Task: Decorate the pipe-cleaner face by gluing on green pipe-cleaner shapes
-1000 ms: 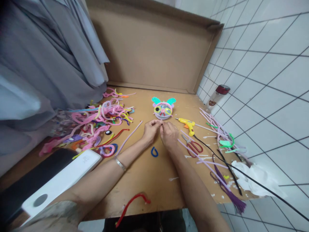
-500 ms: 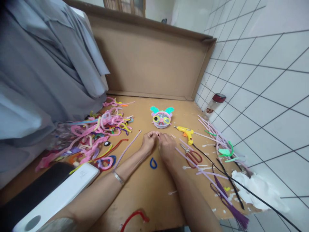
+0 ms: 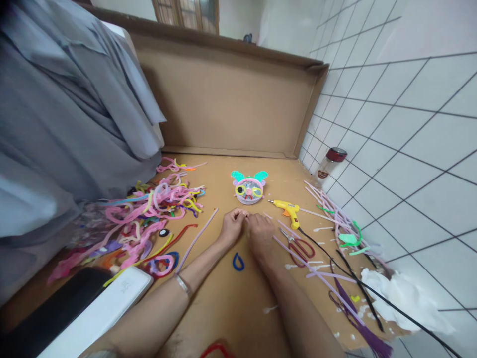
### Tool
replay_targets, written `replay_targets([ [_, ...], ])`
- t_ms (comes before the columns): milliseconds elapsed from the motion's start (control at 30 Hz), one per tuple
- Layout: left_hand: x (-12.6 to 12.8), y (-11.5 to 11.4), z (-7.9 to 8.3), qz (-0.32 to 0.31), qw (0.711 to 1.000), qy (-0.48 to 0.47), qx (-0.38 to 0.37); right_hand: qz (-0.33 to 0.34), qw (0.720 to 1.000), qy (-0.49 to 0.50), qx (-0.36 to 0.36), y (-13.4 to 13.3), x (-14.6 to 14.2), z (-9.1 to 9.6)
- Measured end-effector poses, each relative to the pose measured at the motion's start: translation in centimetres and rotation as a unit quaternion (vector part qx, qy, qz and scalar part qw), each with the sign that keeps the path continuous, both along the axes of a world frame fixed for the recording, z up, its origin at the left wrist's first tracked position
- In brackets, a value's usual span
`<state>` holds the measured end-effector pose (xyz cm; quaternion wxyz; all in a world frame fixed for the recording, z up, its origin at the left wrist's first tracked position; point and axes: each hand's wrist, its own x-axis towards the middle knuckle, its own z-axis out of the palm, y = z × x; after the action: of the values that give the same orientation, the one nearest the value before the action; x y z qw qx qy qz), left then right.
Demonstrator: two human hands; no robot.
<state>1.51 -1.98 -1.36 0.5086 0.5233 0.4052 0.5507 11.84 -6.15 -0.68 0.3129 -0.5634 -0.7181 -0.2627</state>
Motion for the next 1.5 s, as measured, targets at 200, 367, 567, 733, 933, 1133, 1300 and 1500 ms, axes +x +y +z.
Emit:
replay_targets([
  [200,-0.2,0.6,0.3,-0.030,0.996,0.076,0.025,-0.002,1.000,0.010,-0.002,0.4,0.4,-0.5],
  [367,-0.4,0.8,0.5,-0.026,0.991,0.123,0.048,-0.007,1.000,0.025,-0.015,0.6,0.4,-0.9],
  [567,-0.4,0.8,0.5,-0.023,0.987,0.141,0.069,-0.016,0.999,0.032,-0.023,0.7,0.2,-1.0],
  [733,-0.3,1.0,0.4,-0.014,0.987,0.142,0.068,-0.011,0.999,0.034,-0.023,1.2,0.6,-1.6],
  [933,-0.4,1.1,0.4,-0.013,0.989,0.138,0.060,-0.012,0.999,0.038,-0.010,1.7,0.4,-2.0],
  [1133,-0.4,1.2,0.4,-0.020,0.993,0.110,0.037,0.001,0.999,0.038,-0.001,1.5,0.4,-1.7],
  [1300,-0.5,1.3,0.3,-0.028,0.995,0.090,0.023,-0.004,0.999,0.043,-0.020,1.4,0.5,-1.6],
  [1500,-0.5,1.4,0.2,-0.038,0.996,0.083,0.017,-0.006,0.999,0.038,-0.021,1.4,0.5,-1.8],
])
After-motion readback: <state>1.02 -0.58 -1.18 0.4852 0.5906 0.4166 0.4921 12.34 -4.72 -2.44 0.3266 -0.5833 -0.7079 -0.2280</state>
